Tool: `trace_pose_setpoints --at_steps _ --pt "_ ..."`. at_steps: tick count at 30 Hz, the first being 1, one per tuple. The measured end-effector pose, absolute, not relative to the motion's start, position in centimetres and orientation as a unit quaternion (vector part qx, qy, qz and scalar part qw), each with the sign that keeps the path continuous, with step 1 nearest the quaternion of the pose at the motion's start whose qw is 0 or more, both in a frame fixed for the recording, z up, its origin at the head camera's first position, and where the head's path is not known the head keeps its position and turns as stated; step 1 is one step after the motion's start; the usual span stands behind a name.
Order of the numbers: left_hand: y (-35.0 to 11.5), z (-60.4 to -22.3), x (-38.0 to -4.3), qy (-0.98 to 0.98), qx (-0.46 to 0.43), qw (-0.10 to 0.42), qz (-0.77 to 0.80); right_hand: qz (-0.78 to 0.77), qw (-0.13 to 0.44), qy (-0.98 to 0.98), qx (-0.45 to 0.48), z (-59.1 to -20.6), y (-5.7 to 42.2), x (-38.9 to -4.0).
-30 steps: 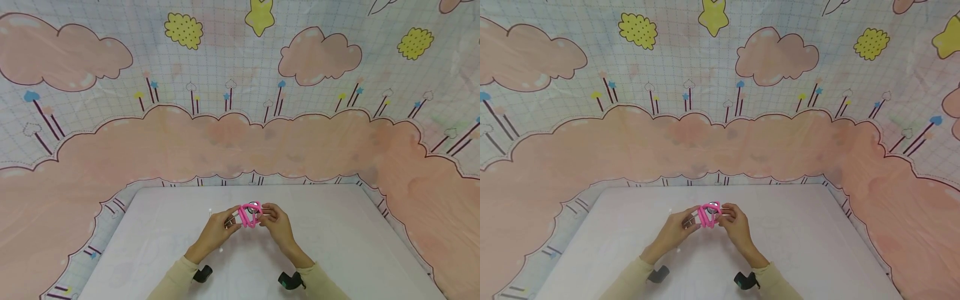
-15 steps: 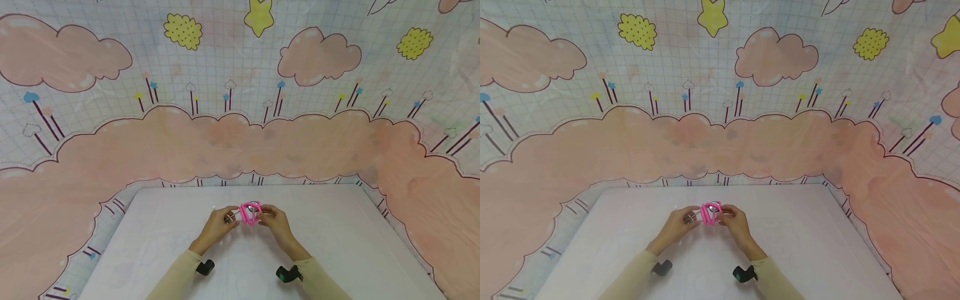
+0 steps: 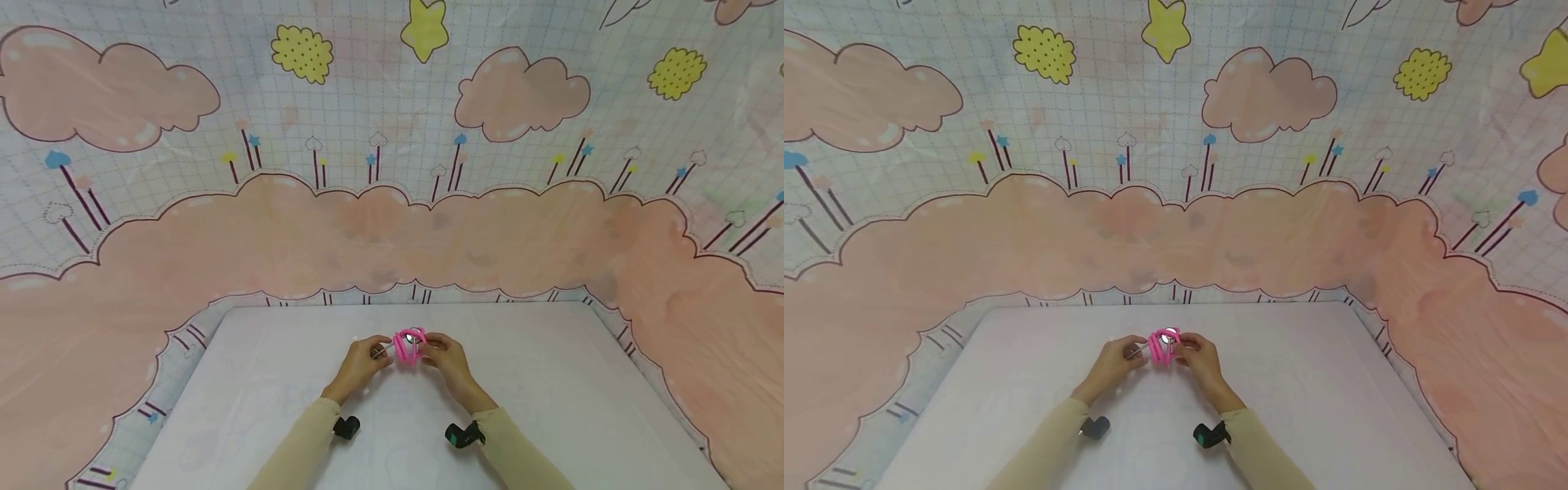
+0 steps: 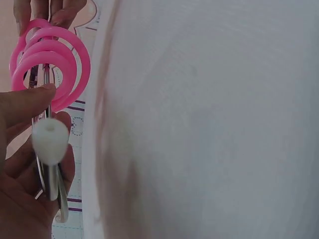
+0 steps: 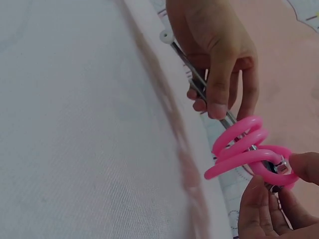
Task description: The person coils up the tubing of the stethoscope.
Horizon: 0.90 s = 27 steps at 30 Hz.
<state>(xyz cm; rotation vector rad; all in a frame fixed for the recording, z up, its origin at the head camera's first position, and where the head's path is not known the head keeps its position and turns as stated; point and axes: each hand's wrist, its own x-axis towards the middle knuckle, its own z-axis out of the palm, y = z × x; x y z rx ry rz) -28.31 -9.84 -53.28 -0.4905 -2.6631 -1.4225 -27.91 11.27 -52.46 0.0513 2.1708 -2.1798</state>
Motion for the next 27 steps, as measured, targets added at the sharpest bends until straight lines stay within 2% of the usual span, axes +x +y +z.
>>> trace_pose_setpoints --at_steps 18,24,27 --pt "-9.9 -54.7 -29.3 -0.891 -0.160 0.034 -0.424 -0.687 0.050 0.724 0.021 -53.4 11.6 -28.9" --pt "-10.6 -54.9 -28.9 -0.898 -0.163 0.027 -0.407 -0.660 0.045 0.750 -0.001 -53.7 12.3 -28.3" --pt "-11.2 -54.8 -28.4 -0.906 -0.162 0.039 -0.389 -0.636 0.038 0.771 -0.005 -53.6 12.6 -27.8"
